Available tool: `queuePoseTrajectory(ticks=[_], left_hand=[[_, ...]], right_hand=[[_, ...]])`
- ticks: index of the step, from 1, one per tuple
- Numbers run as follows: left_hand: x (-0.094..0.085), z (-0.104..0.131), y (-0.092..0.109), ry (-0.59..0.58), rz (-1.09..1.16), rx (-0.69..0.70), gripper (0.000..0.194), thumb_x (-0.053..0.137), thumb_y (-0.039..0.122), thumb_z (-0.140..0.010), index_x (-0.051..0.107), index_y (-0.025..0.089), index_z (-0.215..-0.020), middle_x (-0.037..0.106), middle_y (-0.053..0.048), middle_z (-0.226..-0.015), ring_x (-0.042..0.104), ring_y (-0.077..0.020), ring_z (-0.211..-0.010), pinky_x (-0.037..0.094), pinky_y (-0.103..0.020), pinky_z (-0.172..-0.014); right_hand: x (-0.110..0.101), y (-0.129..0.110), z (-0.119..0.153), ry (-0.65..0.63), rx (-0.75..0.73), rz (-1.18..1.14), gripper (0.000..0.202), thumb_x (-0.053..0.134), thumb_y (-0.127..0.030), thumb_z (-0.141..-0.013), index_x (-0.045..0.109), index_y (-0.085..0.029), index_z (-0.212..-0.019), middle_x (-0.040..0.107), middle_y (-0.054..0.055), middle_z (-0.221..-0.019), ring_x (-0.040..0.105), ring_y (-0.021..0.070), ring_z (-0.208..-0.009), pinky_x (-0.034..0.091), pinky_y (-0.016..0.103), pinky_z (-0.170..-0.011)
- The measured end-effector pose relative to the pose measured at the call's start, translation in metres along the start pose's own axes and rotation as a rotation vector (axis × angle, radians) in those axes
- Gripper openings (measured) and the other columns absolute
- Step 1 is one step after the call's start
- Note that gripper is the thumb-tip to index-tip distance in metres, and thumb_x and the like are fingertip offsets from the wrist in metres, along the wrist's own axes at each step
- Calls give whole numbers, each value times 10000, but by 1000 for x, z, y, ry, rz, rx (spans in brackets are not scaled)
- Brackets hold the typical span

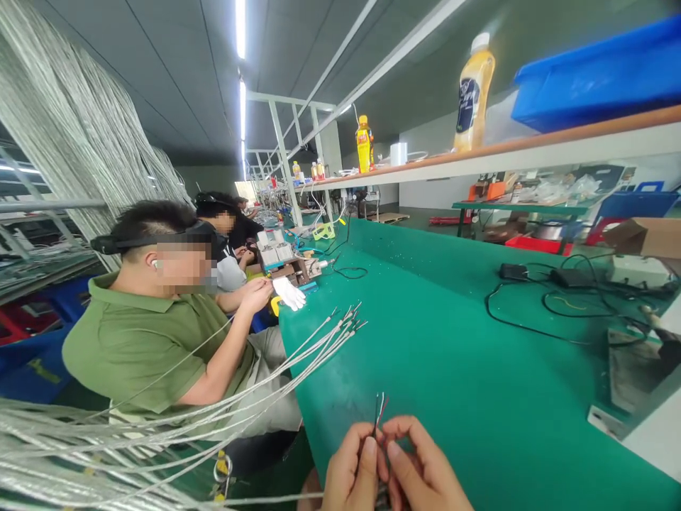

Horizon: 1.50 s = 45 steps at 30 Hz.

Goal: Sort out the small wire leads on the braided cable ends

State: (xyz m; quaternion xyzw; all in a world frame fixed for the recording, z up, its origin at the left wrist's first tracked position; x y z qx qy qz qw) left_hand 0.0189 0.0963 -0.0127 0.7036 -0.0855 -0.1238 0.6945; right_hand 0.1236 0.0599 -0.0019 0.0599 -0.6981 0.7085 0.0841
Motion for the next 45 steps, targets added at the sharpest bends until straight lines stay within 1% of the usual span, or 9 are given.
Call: queuePoseTrajectory(ticks=[5,9,11,18,23,29,34,38,45], left_hand=[[9,5,20,-162,-85,30,485,494,634,-902,622,172,-834,556,-10,-656,468,-115,-556,333,-190,-472],[10,8,22,-172,-83,-3,425,508,578,-921,632,177,-851,563,-1,-651,442,-101,-518,303,-190,-450],[10,9,20,-180,-86,-19,397,518,548,-928,636,177,-852,570,1,-651,435,-97,-506,297,-189,-443],[11,11,16,-242,-75,-87,384,397,487,-1004,603,166,-958,557,12,-599,361,-85,-475,212,-194,-420],[13,10,14,-261,-81,-105,345,361,466,-1024,556,181,-1012,656,-8,-699,332,-73,-471,217,-195,-435],[12,10,12,-251,-117,-94,297,370,443,-1028,548,205,-1026,687,4,-714,372,-88,-490,247,-214,-477],[12,9,17,-270,-200,-42,292,387,432,-1026,565,205,-988,684,12,-695,492,-124,-579,332,-242,-577],[12,9,18,-271,-210,-61,311,376,451,-1024,566,205,-1017,694,13,-717,447,-120,-532,309,-245,-535],[13,10,24,-258,-216,-52,321,394,444,-1016,588,191,-982,678,8,-666,518,-142,-594,327,-247,-582]], right_hand=[[-17,-26,0,113,-201,242,255,534,-414,-966,588,-212,-820,549,-8,-755,541,142,-668,437,265,-634],[-20,-33,-3,103,-205,233,211,548,-324,-960,603,-208,-794,563,-3,-767,574,156,-732,454,274,-697],[-20,-32,-4,93,-193,205,193,555,-292,-955,596,-208,-786,549,-16,-736,558,141,-682,447,269,-677],[-23,-28,-7,121,-137,205,179,601,-275,-906,595,-199,-744,554,-1,-774,525,137,-689,426,264,-632],[-25,-25,-7,126,-121,171,145,634,-271,-876,599,-202,-754,565,0,-782,540,142,-699,440,268,-632],[-29,-22,-8,149,-106,218,142,628,-247,-869,597,-202,-737,569,-9,-752,518,125,-628,434,256,-593],[-30,-24,-9,163,-110,281,149,607,-207,-858,591,-199,-710,598,8,-748,559,141,-672,456,264,-633],[-29,-25,-9,152,-109,249,141,599,-165,-834,581,-200,-699,621,20,-778,597,163,-736,481,286,-689],[-31,-26,-10,155,-113,273,167,573,-148,-824,576,-196,-665,613,12,-728,561,146,-662,452,264,-605]])
Point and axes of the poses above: each hand's wrist, its own z-axis away from the middle knuckle, its own x-axis out of the palm, y = z × x, the point moved 7 cm from there along -z, towards the middle knuckle
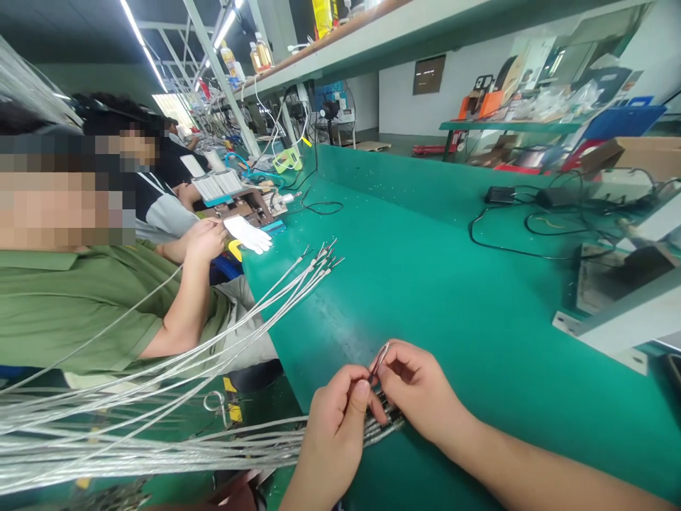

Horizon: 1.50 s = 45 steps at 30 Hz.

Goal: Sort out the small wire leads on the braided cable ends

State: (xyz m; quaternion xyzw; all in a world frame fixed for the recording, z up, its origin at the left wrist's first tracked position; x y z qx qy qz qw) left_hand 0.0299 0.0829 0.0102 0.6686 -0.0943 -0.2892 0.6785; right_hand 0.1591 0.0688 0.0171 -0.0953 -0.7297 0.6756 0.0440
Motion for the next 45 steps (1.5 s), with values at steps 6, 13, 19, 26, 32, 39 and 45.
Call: queuePoseTrajectory(ticks=[6,13,19,26,32,39,45], left_hand=[[0,2,-3,7,23,-11,323,400,467,-1008,572,195,-983,669,12,-659,505,-137,-579,316,-236,-562],[-3,2,4,27,-18,25,299,411,435,-1012,580,192,-972,678,16,-637,467,-123,-530,313,-233,-548],[-1,2,0,16,-21,19,305,388,438,-1021,573,195,-1019,674,18,-650,490,-128,-561,329,-234,-574],[0,2,3,20,-18,46,283,392,415,-1023,572,200,-987,683,16,-659,494,-124,-550,310,-228,-544],[2,1,1,11,-54,53,294,391,403,-1023,574,196,-925,679,25,-636,439,-108,-496,300,-230,-521],[-2,0,4,30,3,32,297,387,404,-1022,569,193,-922,671,23,-602,484,-118,-531,341,-223,-562],[-2,0,-1,-7,77,-18,310,390,442,-1015,553,185,-964,639,24,-600,363,-90,-469,272,-211,-495]], right_hand=[[0,-1,1,2,22,-44,164,601,-221,-849,598,-191,-688,589,4,-727,507,114,-573,421,247,-530],[0,-2,2,1,-1,-52,149,607,-192,-834,595,-196,-686,608,6,-738,563,144,-667,451,266,-612],[0,0,1,-13,-6,-61,133,601,-171,-817,594,-199,-687,627,17,-755,591,171,-726,471,296,-675],[-1,0,2,10,25,-87,126,617,-177,-791,581,-203,-673,615,1,-735,574,153,-704,458,273,-652],[2,18,3,58,260,-352,101,648,-223,-745,557,-202,-707,487,-79,-536,337,63,-429,246,212,-414],[5,18,-1,-41,294,-465,192,697,-315,-815,581,-177,-748,469,-84,-496,334,59,-431,244,214,-432],[8,13,-1,-106,253,-436,246,763,-363,-781,609,-176,-732,577,-50,-674,427,55,-476,323,215,-458]])
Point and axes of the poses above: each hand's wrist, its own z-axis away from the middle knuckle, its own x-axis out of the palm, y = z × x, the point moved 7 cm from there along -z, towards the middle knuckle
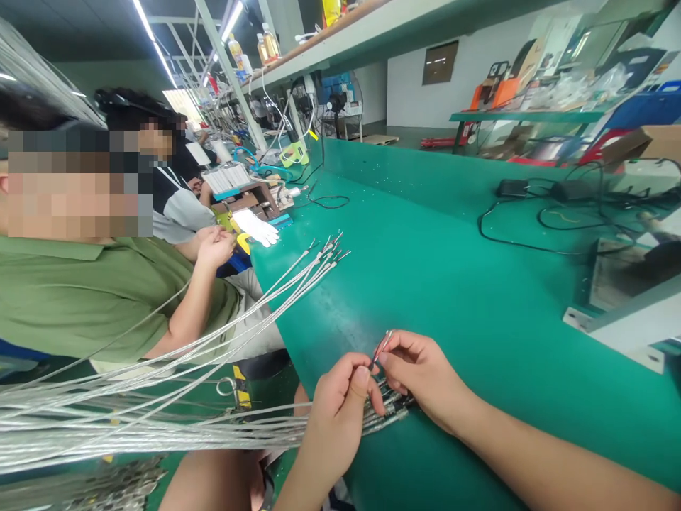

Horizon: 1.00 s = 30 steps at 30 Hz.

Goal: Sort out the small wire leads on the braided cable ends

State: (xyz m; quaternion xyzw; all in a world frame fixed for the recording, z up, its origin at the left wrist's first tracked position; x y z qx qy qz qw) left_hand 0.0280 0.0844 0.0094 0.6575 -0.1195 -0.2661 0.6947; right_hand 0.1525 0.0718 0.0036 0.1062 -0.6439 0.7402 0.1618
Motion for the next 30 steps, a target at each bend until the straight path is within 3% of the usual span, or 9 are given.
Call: queuePoseTrajectory(ticks=[11,17,26,30], left_hand=[[1,-1,-5,-10,20,-51,296,384,451,-1014,511,184,-1011,608,33,-595,311,-74,-433,227,-212,-456],[1,0,-9,25,-33,-19,289,400,454,-1009,523,193,-1021,591,39,-591,352,-85,-465,257,-216,-478],[3,2,-9,15,-98,-8,274,386,436,-1016,530,202,-1016,605,26,-662,438,-104,-546,338,-222,-538],[-3,0,-2,186,-127,29,206,516,400,-961,528,224,-1068,602,8,-820,505,-111,-628,403,-211,-562]], right_hand=[[-1,-2,-2,1,-32,-19,112,713,-209,-748,611,-177,-712,605,-48,-648,420,52,-461,321,211,-452],[-4,-4,-1,52,-115,21,118,598,-62,-685,616,-178,-678,630,-34,-669,561,102,-637,408,222,-600],[-2,-2,0,0,-25,-3,88,577,-102,-730,587,-183,-696,528,-85,-568,365,52,-462,272,209,-463],[-4,-1,-3,5,-62,51,98,603,-108,-727,563,-181,-675,558,-62,-618,457,82,-562,341,218,-538]])
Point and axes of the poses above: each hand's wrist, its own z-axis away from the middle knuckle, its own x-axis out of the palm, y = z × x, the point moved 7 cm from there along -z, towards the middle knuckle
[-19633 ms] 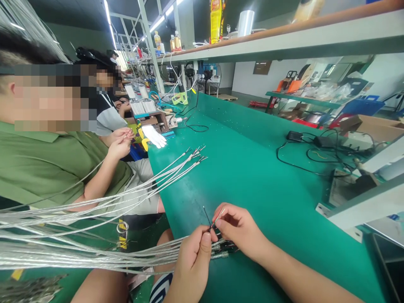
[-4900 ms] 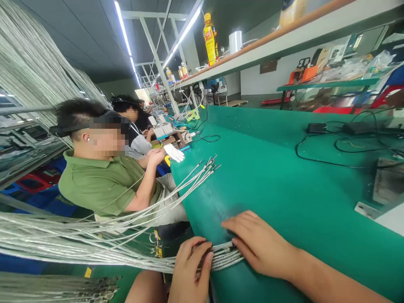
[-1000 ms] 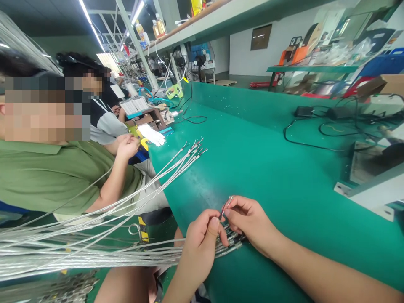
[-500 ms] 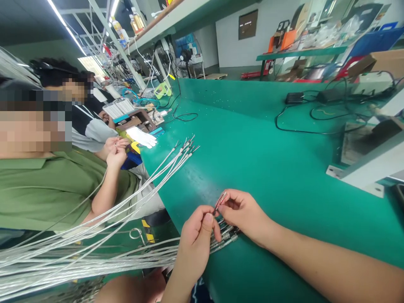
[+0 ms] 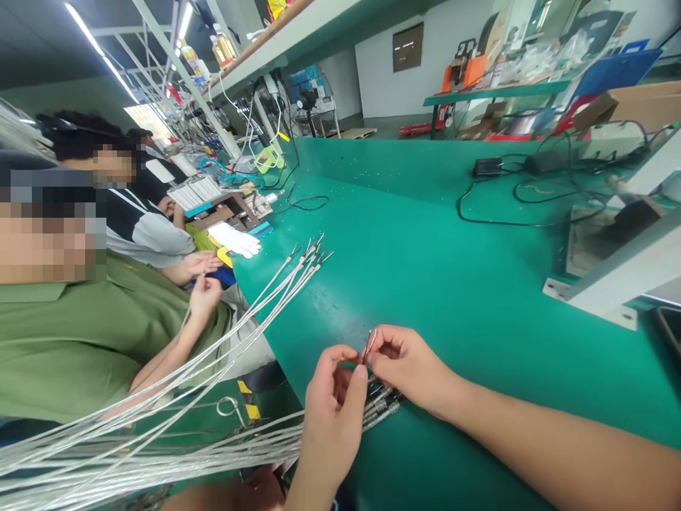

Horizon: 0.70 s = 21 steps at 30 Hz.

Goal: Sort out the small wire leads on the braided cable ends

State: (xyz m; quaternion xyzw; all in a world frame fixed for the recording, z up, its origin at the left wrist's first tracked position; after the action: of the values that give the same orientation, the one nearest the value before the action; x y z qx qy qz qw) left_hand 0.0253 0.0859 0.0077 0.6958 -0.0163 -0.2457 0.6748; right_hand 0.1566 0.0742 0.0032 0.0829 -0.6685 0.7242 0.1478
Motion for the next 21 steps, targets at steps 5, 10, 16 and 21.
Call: queuePoseTrajectory(ticks=[5,10,16,21], left_hand=[[-2,-2,19,52,-171,195,95,531,292,-952,584,237,-1008,650,-18,-971,627,-166,-901,495,-262,-808],[-5,0,24,31,-424,281,174,479,269,-975,624,262,-1071,691,-19,-1013,642,-183,-913,492,-272,-793],[-6,-4,15,83,-420,213,107,532,257,-937,639,260,-945,717,27,-864,666,-158,-786,482,-254,-709],[-5,-8,8,125,-315,161,104,537,242,-918,640,239,-906,708,35,-762,658,-146,-683,473,-234,-632]], right_hand=[[-1,4,-2,-1,-36,70,107,592,-91,-719,548,-179,-677,564,-46,-663,474,104,-623,382,246,-606],[0,3,0,-2,-38,175,111,579,-122,-760,532,-193,-689,558,-36,-679,500,124,-635,400,263,-606],[-3,4,2,33,-89,417,107,584,-161,-800,556,-203,-707,604,-6,-735,549,153,-657,421,274,-587],[-5,10,0,56,-75,421,100,614,-180,-798,579,-201,-707,636,4,-759,570,155,-667,436,267,-585]])
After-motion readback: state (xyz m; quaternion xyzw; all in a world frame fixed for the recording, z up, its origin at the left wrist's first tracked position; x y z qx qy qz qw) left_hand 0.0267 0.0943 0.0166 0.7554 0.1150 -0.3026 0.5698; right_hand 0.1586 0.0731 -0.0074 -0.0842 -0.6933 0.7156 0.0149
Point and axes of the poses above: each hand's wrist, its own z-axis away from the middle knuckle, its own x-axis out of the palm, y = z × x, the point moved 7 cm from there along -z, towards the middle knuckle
